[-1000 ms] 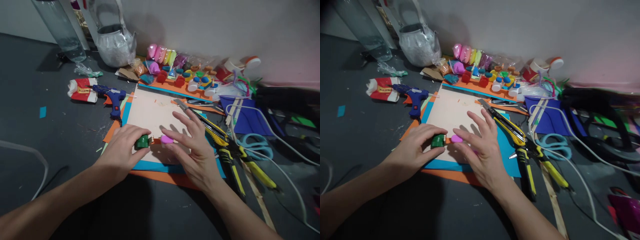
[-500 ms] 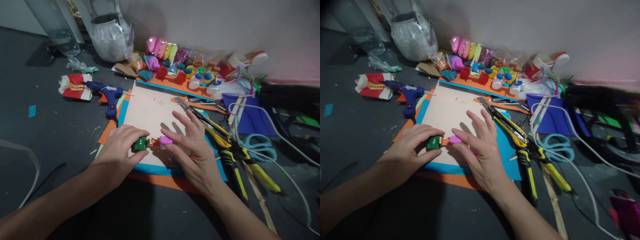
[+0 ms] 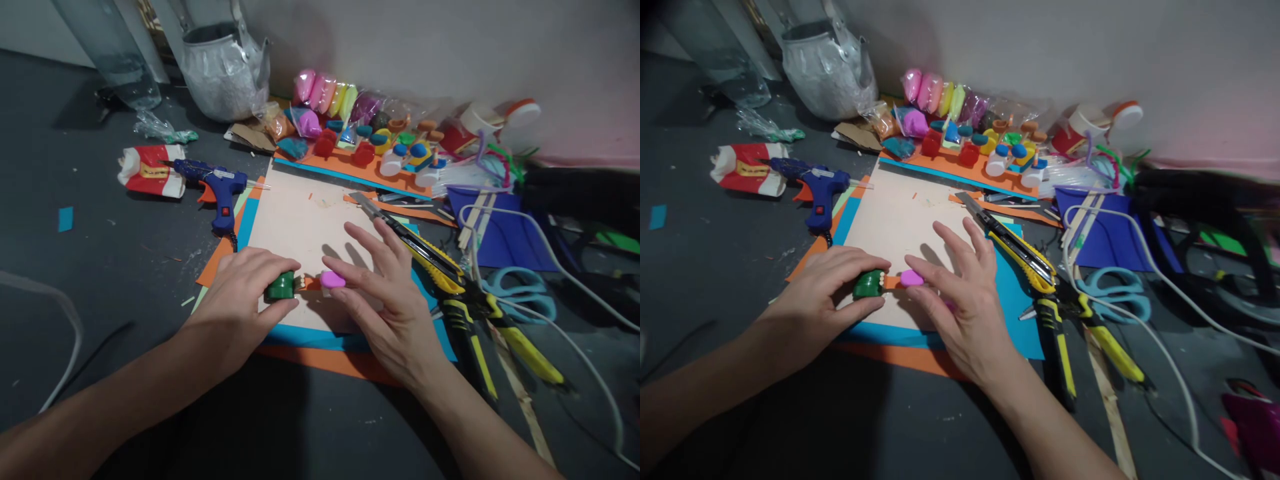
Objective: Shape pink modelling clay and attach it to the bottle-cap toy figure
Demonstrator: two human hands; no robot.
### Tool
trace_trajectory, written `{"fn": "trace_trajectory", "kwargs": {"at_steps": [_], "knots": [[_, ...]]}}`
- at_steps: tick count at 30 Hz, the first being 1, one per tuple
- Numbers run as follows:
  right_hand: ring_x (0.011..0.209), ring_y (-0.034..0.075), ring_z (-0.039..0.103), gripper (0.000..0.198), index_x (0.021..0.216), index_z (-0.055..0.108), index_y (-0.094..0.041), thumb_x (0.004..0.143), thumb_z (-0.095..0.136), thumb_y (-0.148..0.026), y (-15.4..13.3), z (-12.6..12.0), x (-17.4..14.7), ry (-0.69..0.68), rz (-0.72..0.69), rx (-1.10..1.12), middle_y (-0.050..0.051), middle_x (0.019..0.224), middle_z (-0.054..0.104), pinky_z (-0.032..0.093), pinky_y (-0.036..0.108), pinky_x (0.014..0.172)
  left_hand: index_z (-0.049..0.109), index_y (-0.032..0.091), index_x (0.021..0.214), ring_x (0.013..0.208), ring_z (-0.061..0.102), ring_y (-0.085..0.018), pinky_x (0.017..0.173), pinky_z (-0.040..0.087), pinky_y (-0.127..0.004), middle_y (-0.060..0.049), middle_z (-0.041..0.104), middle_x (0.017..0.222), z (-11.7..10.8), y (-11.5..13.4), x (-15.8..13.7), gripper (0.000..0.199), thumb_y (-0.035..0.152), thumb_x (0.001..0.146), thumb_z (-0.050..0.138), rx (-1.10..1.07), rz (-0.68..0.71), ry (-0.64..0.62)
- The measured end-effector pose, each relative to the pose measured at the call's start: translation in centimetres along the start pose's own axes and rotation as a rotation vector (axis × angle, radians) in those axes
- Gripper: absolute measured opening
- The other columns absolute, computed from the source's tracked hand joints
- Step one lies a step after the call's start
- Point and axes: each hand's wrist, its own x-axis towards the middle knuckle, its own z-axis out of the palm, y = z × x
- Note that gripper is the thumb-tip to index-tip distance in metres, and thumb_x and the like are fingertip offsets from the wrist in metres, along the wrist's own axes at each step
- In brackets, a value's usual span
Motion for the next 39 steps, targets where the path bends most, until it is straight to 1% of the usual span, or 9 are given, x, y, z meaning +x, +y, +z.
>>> {"fn": "trace_trajectory", "kwargs": {"at_steps": [5, 8, 12, 15, 18, 21, 27, 34, 39], "knots": [[0.150, 0.029, 0.025, 0.029, 0.124, 0.066, -0.032, 0.097, 0.058, -0.031, 0.1, 0.1, 0.0, -0.013, -0.010, 0.017, 0.006, 0.150, 0.050, 0.029, 0.062, 0.118, 0.065, 0.022, 0.115, 0.112, 0.057, -0.026, 0.097, 0.041, -0.044, -0.007, 0.069, 0.115, -0.2, 0.1, 0.0, 0.026, 0.026, 0.089, 0.061, 0.000, -0.006, -0.005], [0.149, 0.029, 0.028, 0.035, 0.130, 0.062, -0.029, 0.095, 0.059, -0.036, 0.1, 0.1, 0.0, -0.015, -0.007, 0.032, 0.008, 0.148, 0.052, 0.031, 0.060, 0.117, 0.065, 0.022, 0.115, 0.112, 0.058, -0.026, 0.096, 0.041, -0.044, -0.007, 0.069, 0.115, -0.2, 0.1, 0.1, 0.026, 0.026, 0.090, 0.060, 0.002, -0.012, -0.009], [0.148, 0.031, 0.029, 0.037, 0.132, 0.059, -0.030, 0.095, 0.060, -0.035, 0.1, -0.3, -0.2, -0.006, 0.000, -0.009, 0.008, 0.147, 0.053, 0.030, 0.062, 0.116, 0.064, 0.022, 0.116, 0.111, 0.059, -0.026, 0.096, 0.043, -0.044, -0.007, 0.070, 0.114, 0.0, 0.0, 0.0, 0.028, 0.028, 0.089, 0.063, 0.012, -0.002, -0.004], [0.148, 0.032, 0.028, 0.035, 0.131, 0.059, -0.029, 0.096, 0.057, -0.031, -0.1, -0.5, -0.5, 0.011, -0.037, -0.063, 0.010, 0.147, 0.052, 0.027, 0.066, 0.115, 0.061, 0.019, 0.122, 0.114, 0.058, -0.027, 0.098, 0.042, -0.045, -0.010, 0.068, 0.120, -0.2, 0.3, -0.3, 0.034, 0.034, 0.091, 0.062, 0.070, 0.079, 0.084], [0.148, 0.034, 0.028, 0.033, 0.129, 0.059, -0.025, 0.097, 0.053, -0.025, -0.5, -0.6, -0.8, 0.033, -0.066, -0.105, 0.012, 0.147, 0.053, 0.022, 0.070, 0.114, 0.060, 0.016, 0.124, 0.123, 0.053, -0.028, 0.104, 0.038, -0.047, -0.012, 0.066, 0.127, -0.7, 0.9, -0.6, 0.032, 0.030, 0.095, 0.056, 0.178, 0.202, 0.183], [0.148, 0.033, 0.029, 0.031, 0.126, 0.062, -0.025, 0.097, 0.051, -0.020, -0.8, -0.5, -1.0, 0.054, -0.075, -0.146, 0.012, 0.145, 0.054, 0.019, 0.070, 0.115, 0.065, 0.020, 0.117, 0.124, 0.054, -0.029, 0.106, 0.036, -0.050, -0.009, 0.069, 0.124, -1.1, 1.5, -0.2, 0.025, 0.028, 0.096, 0.054, 0.257, 0.247, 0.207], [0.145, 0.033, 0.035, 0.027, 0.120, 0.066, -0.024, 0.096, 0.054, -0.018, -0.7, -0.2, -0.9, 0.110, -0.082, -0.181, 0.011, 0.139, 0.060, 0.020, 0.068, 0.115, 0.071, 0.024, 0.108, 0.121, 0.057, -0.031, 0.099, 0.036, -0.053, -0.005, 0.074, 0.116, -0.8, 2.6, 1.2, 0.021, 0.031, 0.096, 0.055, 0.342, 0.288, 0.229], [0.143, 0.033, 0.039, 0.025, 0.116, 0.068, -0.025, 0.095, 0.057, -0.019, -0.9, -0.2, -0.7, 0.114, -0.087, -0.170, 0.011, 0.136, 0.063, 0.023, 0.069, 0.114, 0.073, 0.027, 0.098, 0.120, 0.059, -0.030, 0.099, 0.033, -0.053, -0.002, 0.077, 0.109, -0.5, 2.9, 1.5, 0.017, 0.032, 0.095, 0.057, 0.304, 0.262, 0.219], [0.143, 0.033, 0.039, 0.023, 0.115, 0.067, -0.025, 0.095, 0.056, -0.018, -1.0, -0.2, -0.7, 0.123, -0.081, -0.176, 0.010, 0.135, 0.063, 0.021, 0.068, 0.115, 0.073, 0.029, 0.099, 0.121, 0.058, -0.030, 0.100, 0.032, -0.053, -0.001, 0.076, 0.110, -0.5, 2.9, 1.5, 0.018, 0.035, 0.096, 0.056, 0.300, 0.254, 0.220]]}}
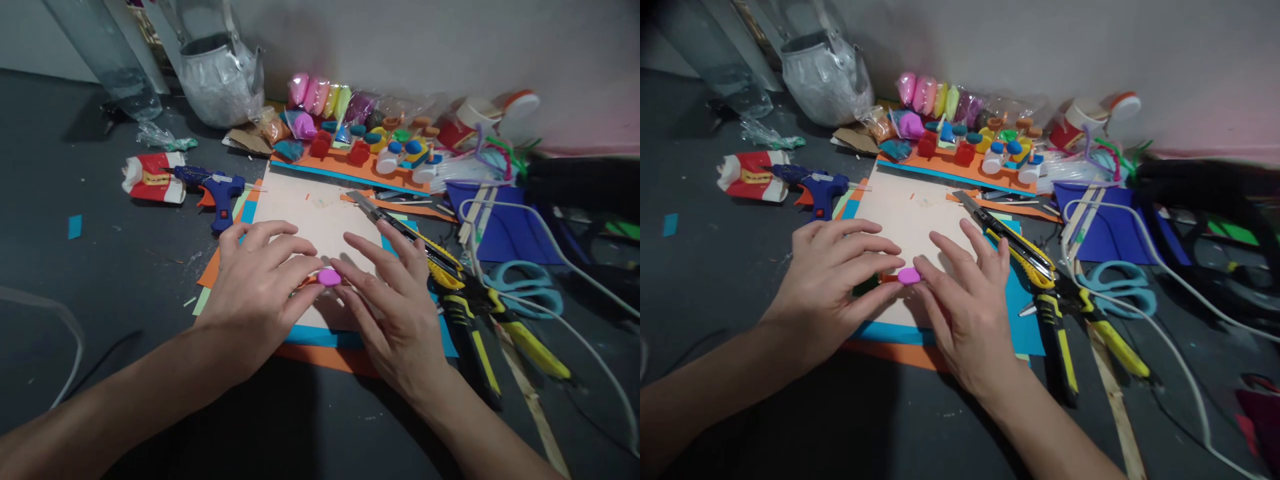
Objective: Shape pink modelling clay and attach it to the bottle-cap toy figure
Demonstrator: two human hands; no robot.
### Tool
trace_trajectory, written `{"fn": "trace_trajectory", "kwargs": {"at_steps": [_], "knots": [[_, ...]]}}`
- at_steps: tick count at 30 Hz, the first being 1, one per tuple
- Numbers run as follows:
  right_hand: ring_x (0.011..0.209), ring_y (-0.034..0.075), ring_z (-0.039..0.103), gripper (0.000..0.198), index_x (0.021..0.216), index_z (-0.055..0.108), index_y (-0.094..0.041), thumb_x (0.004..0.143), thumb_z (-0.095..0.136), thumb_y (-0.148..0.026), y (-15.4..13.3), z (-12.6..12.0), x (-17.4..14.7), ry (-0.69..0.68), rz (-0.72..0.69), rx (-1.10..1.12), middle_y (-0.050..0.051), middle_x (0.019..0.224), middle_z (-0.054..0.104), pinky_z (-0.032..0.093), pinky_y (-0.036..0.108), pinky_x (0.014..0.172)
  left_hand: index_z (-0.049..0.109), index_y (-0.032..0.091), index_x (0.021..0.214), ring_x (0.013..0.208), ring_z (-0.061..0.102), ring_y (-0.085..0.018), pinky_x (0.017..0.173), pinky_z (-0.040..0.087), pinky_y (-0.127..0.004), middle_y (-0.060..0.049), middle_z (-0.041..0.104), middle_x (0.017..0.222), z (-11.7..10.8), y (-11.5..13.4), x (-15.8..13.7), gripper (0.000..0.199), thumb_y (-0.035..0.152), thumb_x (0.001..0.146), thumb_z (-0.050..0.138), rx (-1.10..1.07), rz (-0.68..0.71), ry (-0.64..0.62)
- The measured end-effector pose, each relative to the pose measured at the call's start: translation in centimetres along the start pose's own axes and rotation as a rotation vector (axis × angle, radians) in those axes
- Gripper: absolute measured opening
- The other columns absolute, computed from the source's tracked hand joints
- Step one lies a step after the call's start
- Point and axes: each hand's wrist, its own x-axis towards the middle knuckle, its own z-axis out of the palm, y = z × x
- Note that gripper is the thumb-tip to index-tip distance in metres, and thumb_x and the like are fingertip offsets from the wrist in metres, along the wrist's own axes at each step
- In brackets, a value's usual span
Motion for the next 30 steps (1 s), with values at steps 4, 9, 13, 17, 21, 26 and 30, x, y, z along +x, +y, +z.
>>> {"fn": "trace_trajectory", "kwargs": {"at_steps": [4, 9, 13, 17, 21, 26, 30], "knots": [[0.142, 0.033, 0.040, 0.023, 0.114, 0.067, -0.025, 0.095, 0.057, -0.018, -0.01, 0.06, 0.06, 0.008, -0.010, 0.003, 0.010, 0.135, 0.064, 0.023, 0.068, 0.115, 0.073, 0.028, 0.098, 0.122, 0.057, -0.031, 0.100, 0.032, -0.053, -0.001, 0.076, 0.110, 0.02, -0.01, -0.09, 0.017, 0.033, 0.095, 0.057, -0.003, 0.025, -0.001], [0.142, 0.033, 0.040, 0.021, 0.113, 0.067, -0.023, 0.096, 0.056, -0.019, 0.01, 0.06, 0.06, 0.007, -0.016, -0.013, 0.011, 0.132, 0.065, 0.021, 0.068, 0.115, 0.073, 0.028, 0.094, 0.123, 0.057, -0.029, 0.100, 0.030, -0.052, 0.000, 0.077, 0.107, 0.03, -0.05, -0.06, 0.018, 0.031, 0.097, 0.055, 0.005, 0.043, -0.015], [0.141, 0.034, 0.041, 0.021, 0.113, 0.067, -0.023, 0.096, 0.056, -0.019, -0.02, 0.04, 0.07, 0.004, -0.015, -0.013, 0.011, 0.132, 0.066, 0.021, 0.068, 0.115, 0.073, 0.029, 0.095, 0.124, 0.056, -0.030, 0.102, 0.030, -0.053, 0.000, 0.076, 0.111, -0.07, 0.08, 0.02, 0.018, 0.031, 0.097, 0.055, 0.002, 0.033, -0.021], [0.142, 0.034, 0.040, 0.020, 0.111, 0.067, -0.025, 0.096, 0.056, -0.020, -0.11, -0.02, 0.13, -0.001, -0.007, -0.010, 0.009, 0.131, 0.066, 0.021, 0.068, 0.115, 0.073, 0.027, 0.101, 0.124, 0.056, -0.031, 0.104, 0.029, -0.054, -0.002, 0.075, 0.115, -0.03, 0.18, 0.04, 0.017, 0.032, 0.095, 0.057, -0.001, 0.033, -0.007], [0.142, 0.033, 0.040, 0.021, 0.112, 0.067, -0.024, 0.096, 0.055, -0.019, -0.16, -0.04, 0.17, 0.001, -0.019, -0.020, 0.009, 0.131, 0.066, 0.020, 0.068, 0.116, 0.073, 0.027, 0.096, 0.124, 0.057, -0.030, 0.104, 0.027, -0.054, -0.002, 0.076, 0.111, 0.27, 0.06, 0.04, 0.017, 0.030, 0.096, 0.056, -0.016, 0.061, 0.009], [0.141, 0.033, 0.041, 0.021, 0.114, 0.066, -0.021, 0.096, 0.056, -0.021, -0.25, -0.06, 0.08, 0.014, -0.020, -0.030, 0.010, 0.131, 0.066, 0.020, 0.069, 0.115, 0.072, 0.025, 0.094, 0.120, 0.059, -0.029, 0.104, 0.028, -0.053, -0.001, 0.077, 0.107, 0.69, -0.12, 0.04, 0.012, 0.030, 0.093, 0.062, -0.027, 0.069, 0.069], [0.143, 0.035, 0.040, 0.021, 0.114, 0.066, -0.020, 0.096, 0.055, -0.021, -0.69, -0.19, -0.18, 0.031, -0.036, -0.110, 0.011, 0.134, 0.064, 0.017, 0.069, 0.116, 0.072, 0.025, 0.094, 0.119, 0.060, -0.028, 0.104, 0.028, -0.053, 0.000, 0.077, 0.107, 0.74, -0.20, 0.04, 0.012, 0.031, 0.093, 0.062, -0.033, 0.075, 0.079]]}}
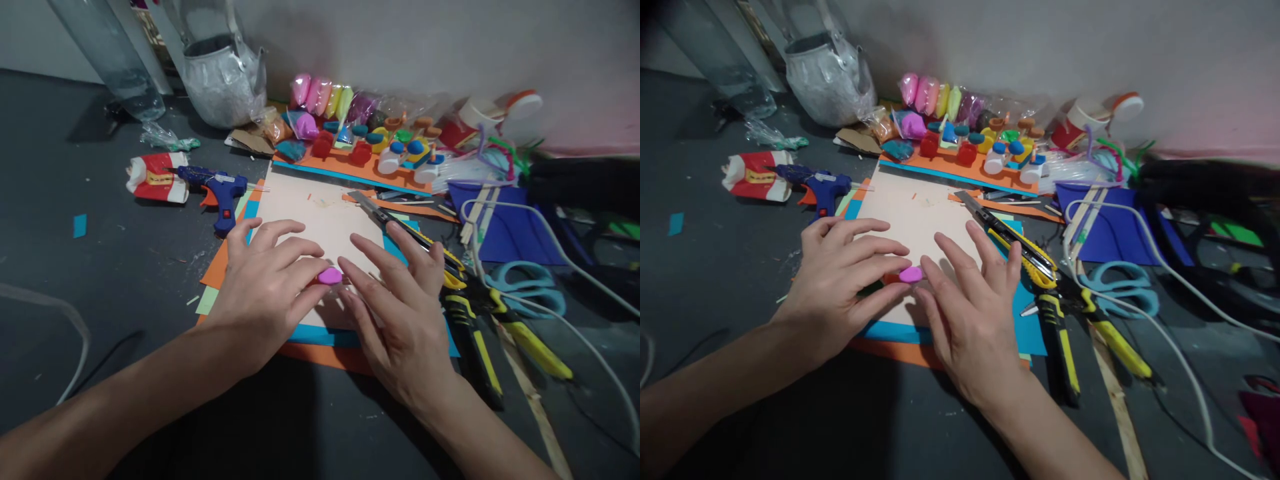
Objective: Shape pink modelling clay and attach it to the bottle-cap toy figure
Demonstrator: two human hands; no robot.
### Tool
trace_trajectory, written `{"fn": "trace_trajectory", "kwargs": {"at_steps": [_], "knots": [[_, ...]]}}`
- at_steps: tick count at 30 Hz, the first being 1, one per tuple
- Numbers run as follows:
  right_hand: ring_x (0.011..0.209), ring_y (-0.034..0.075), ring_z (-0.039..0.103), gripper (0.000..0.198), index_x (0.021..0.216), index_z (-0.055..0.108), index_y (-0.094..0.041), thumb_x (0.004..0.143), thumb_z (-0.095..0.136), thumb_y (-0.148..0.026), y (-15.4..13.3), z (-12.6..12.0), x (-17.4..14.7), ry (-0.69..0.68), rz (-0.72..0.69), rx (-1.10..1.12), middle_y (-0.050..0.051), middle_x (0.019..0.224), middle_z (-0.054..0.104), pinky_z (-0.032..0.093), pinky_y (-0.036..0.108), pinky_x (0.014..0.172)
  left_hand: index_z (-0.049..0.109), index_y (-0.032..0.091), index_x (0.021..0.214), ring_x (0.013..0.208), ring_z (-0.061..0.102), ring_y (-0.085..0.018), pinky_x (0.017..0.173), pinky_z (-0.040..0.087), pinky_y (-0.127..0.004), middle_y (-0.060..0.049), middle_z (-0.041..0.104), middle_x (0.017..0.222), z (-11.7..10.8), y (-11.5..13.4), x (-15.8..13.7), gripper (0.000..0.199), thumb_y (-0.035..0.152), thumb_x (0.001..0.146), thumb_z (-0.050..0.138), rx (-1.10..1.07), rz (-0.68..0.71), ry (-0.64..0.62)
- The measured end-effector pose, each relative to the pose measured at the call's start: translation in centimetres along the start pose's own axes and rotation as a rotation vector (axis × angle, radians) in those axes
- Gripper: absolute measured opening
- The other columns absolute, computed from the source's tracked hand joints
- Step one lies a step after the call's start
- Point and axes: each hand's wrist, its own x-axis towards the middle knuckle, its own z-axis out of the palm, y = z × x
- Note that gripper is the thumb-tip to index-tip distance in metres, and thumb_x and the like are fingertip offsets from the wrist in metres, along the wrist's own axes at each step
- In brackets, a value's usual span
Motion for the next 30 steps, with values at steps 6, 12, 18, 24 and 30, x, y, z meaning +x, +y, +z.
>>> {"fn": "trace_trajectory", "kwargs": {"at_steps": [6, 12, 18, 24, 30], "knots": [[0.142, 0.035, 0.040, 0.021, 0.114, 0.065, -0.020, 0.095, 0.057, -0.021, -0.4, -0.2, -0.1, 0.006, -0.049, -0.099, 0.011, 0.134, 0.065, 0.017, 0.068, 0.117, 0.071, 0.024, 0.091, 0.119, 0.059, -0.027, 0.104, 0.028, -0.052, 0.001, 0.078, 0.105, -0.1, 0.1, 0.0, 0.010, 0.029, 0.093, 0.062, -0.012, -0.005, -0.007], [0.141, 0.035, 0.042, 0.019, 0.113, 0.066, -0.022, 0.095, 0.058, -0.024, -0.4, -0.1, -0.1, -0.002, -0.043, -0.130, 0.009, 0.133, 0.065, 0.018, 0.068, 0.117, 0.071, 0.024, 0.091, 0.119, 0.059, -0.027, 0.105, 0.026, -0.052, 0.001, 0.077, 0.104, 0.0, 0.1, 0.0, 0.010, 0.029, 0.093, 0.062, -0.024, -0.004, -0.011], [0.141, 0.035, 0.043, 0.021, 0.115, 0.064, -0.023, 0.096, 0.055, -0.025, -0.5, -0.2, -0.1, -0.008, -0.027, -0.135, 0.009, 0.134, 0.065, 0.017, 0.066, 0.119, 0.070, 0.024, 0.092, 0.119, 0.060, -0.028, 0.105, 0.026, -0.053, 0.001, 0.078, 0.103, 0.1, 0.1, 0.0, 0.010, 0.029, 0.093, 0.063, -0.040, -0.006, -0.002], [0.147, 0.036, 0.032, 0.028, 0.123, 0.060, -0.017, 0.099, 0.047, -0.022, -1.0, -0.2, -0.3, -0.072, -0.049, -0.181, 0.012, 0.143, 0.059, 0.011, 0.069, 0.118, 0.070, 0.024, 0.092, 0.119, 0.059, -0.027, 0.106, 0.025, -0.053, 0.001, 0.078, 0.103, 0.1, 0.1, 0.0, 0.009, 0.029, 0.093, 0.063, -0.036, -0.012, -0.016], [0.151, 0.038, 0.019, 0.039, 0.132, 0.053, -0.007, 0.102, 0.039, -0.026, -1.8, 0.2, -0.9, -0.139, -0.003, -0.187, 0.018, 0.150, 0.049, 0.009, 0.071, 0.116, 0.069, 0.024, 0.092, 0.120, 0.059, -0.028, 0.106, 0.024, -0.054, 0.001, 0.078, 0.103, 0.1, 0.1, 0.1, 0.008, 0.029, 0.093, 0.063, -0.036, -0.013, -0.027]]}}
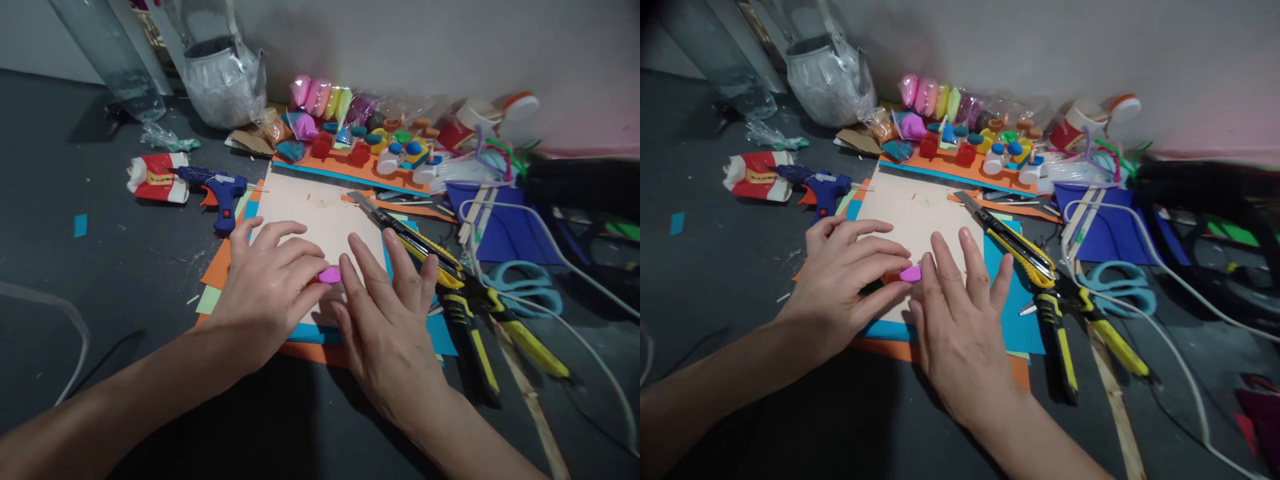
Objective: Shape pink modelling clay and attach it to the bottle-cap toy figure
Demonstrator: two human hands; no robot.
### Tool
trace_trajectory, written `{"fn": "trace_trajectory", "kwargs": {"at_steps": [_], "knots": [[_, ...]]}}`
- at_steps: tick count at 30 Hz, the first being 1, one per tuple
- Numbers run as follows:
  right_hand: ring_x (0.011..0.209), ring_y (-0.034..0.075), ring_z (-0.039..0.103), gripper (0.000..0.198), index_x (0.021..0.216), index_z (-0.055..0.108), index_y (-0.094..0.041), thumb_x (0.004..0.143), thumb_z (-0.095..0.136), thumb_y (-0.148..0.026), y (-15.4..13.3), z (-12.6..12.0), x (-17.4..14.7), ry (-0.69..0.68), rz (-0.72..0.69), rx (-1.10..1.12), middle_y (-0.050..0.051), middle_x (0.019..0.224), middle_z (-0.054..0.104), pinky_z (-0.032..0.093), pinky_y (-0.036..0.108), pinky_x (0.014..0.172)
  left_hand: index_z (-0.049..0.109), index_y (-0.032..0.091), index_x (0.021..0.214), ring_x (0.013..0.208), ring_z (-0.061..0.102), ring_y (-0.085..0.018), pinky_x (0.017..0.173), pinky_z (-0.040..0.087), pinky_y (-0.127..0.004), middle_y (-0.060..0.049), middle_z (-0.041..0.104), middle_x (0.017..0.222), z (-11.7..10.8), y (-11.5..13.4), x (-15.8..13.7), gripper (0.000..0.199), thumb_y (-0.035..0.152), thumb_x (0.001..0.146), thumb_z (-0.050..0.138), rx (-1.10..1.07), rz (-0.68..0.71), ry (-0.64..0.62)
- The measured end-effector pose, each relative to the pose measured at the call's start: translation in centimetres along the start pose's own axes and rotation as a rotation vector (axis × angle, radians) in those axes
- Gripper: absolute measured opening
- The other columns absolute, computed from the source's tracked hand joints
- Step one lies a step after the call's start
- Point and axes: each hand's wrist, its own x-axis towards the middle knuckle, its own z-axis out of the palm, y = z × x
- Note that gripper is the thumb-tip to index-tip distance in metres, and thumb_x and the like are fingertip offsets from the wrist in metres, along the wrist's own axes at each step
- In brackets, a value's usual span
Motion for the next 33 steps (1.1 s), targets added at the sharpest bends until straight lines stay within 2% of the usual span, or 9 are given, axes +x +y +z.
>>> {"fn": "trace_trajectory", "kwargs": {"at_steps": [4, 8, 17, 28, 33], "knots": [[0.153, 0.038, 0.005, 0.044, 0.136, 0.050, -0.004, 0.103, 0.036, -0.029, -0.3, 0.1, -0.3, -0.042, 0.010, -0.027, 0.021, 0.156, 0.039, 0.007, 0.070, 0.116, 0.069, 0.024, 0.090, 0.120, 0.059, -0.027, 0.106, 0.024, -0.054, 0.001, 0.078, 0.103, -0.1, 0.0, 0.0, 0.009, 0.028, 0.093, 0.062, -0.003, -0.003, -0.004], [0.154, 0.035, 0.002, 0.044, 0.138, 0.048, -0.006, 0.103, 0.035, -0.029, -0.3, 0.2, -0.3, -0.045, 0.011, -0.012, 0.020, 0.157, 0.039, 0.008, 0.069, 0.117, 0.070, 0.023, 0.090, 0.119, 0.059, -0.027, 0.106, 0.024, -0.055, 0.000, 0.078, 0.102, -0.1, 0.0, 0.0, 0.010, 0.028, 0.093, 0.062, -0.012, 0.001, -0.004], [0.152, 0.037, 0.014, 0.034, 0.130, 0.055, -0.016, 0.100, 0.045, -0.027, 0.3, 0.0, -0.1, 0.004, 0.068, 0.091, 0.017, 0.153, 0.045, 0.014, 0.073, 0.114, 0.070, 0.024, 0.094, 0.119, 0.059, -0.028, 0.107, 0.024, -0.056, -0.002, 0.078, 0.104, -0.2, -0.1, -0.1, 0.010, 0.030, 0.092, 0.064, -0.012, -0.010, 0.012], [0.147, 0.037, 0.030, 0.022, 0.116, 0.064, -0.020, 0.097, 0.053, -0.022, 1.0, 0.3, 0.6, 0.097, 0.054, 0.144, 0.013, 0.142, 0.058, 0.015, 0.072, 0.114, 0.071, 0.024, 0.092, 0.119, 0.060, -0.029, 0.108, 0.024, -0.057, -0.002, 0.078, 0.101, -0.1, 0.1, 0.0, 0.011, 0.030, 0.093, 0.062, -0.024, -0.018, 0.013], [0.147, 0.036, 0.033, 0.023, 0.117, 0.064, -0.021, 0.097, 0.052, -0.020, 1.0, 0.2, 0.7, 0.093, 0.052, 0.150, 0.010, 0.140, 0.061, 0.016, 0.071, 0.115, 0.071, 0.023, 0.094, 0.119, 0.059, -0.029, 0.109, 0.024, -0.058, -0.003, 0.078, 0.103, 0.0, 0.1, 0.1, 0.011, 0.030, 0.092, 0.063, -0.022, -0.015, -0.001]]}}
